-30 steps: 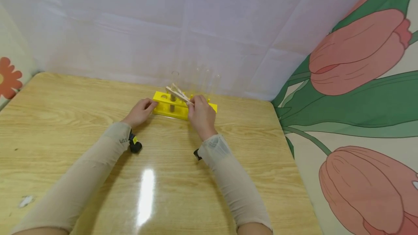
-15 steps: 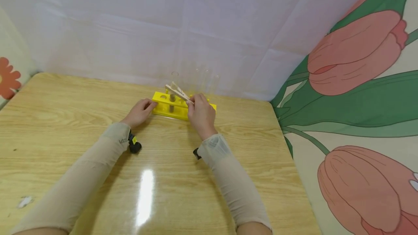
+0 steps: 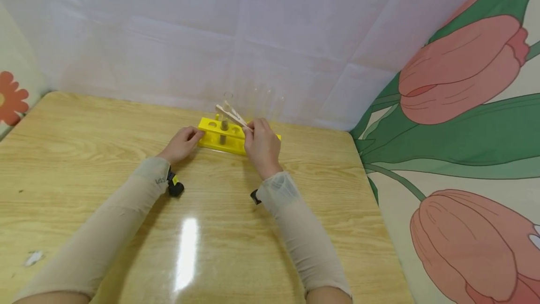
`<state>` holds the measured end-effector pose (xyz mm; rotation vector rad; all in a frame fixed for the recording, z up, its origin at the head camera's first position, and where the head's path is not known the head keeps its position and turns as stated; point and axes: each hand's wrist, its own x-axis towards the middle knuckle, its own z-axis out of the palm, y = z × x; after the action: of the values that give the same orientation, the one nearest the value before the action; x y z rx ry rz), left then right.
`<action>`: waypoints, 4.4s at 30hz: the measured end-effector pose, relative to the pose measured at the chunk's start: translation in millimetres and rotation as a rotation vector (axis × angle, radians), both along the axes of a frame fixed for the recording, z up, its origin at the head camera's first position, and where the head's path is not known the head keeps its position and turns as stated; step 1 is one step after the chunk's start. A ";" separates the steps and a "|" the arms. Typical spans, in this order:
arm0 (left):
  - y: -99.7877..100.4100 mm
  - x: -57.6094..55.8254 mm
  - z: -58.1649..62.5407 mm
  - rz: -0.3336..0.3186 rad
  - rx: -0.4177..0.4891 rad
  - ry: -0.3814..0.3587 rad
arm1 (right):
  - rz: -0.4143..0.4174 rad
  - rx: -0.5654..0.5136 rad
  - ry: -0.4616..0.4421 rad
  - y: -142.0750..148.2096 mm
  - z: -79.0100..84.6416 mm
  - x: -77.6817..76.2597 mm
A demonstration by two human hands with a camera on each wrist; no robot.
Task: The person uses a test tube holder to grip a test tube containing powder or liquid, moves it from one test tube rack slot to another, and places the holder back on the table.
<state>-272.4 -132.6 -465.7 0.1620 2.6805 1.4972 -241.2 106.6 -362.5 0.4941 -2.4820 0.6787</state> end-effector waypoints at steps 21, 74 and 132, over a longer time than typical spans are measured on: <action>-0.2 -0.6 -4.0 0.001 0.003 0.005 | 0.007 -0.041 0.004 0.0 9.3 -2.0; 0.5 2.2 -2.4 0.019 0.010 0.006 | 0.068 -0.107 0.050 0.8 17.7 -6.1; 0.5 3.0 0.0 0.006 0.000 0.001 | 0.189 -0.382 -0.055 18.3 -15.8 38.8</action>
<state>-269.5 -132.1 -465.7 0.1547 2.6839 1.4993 -202.4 125.0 -378.3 0.5702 -2.2923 1.2256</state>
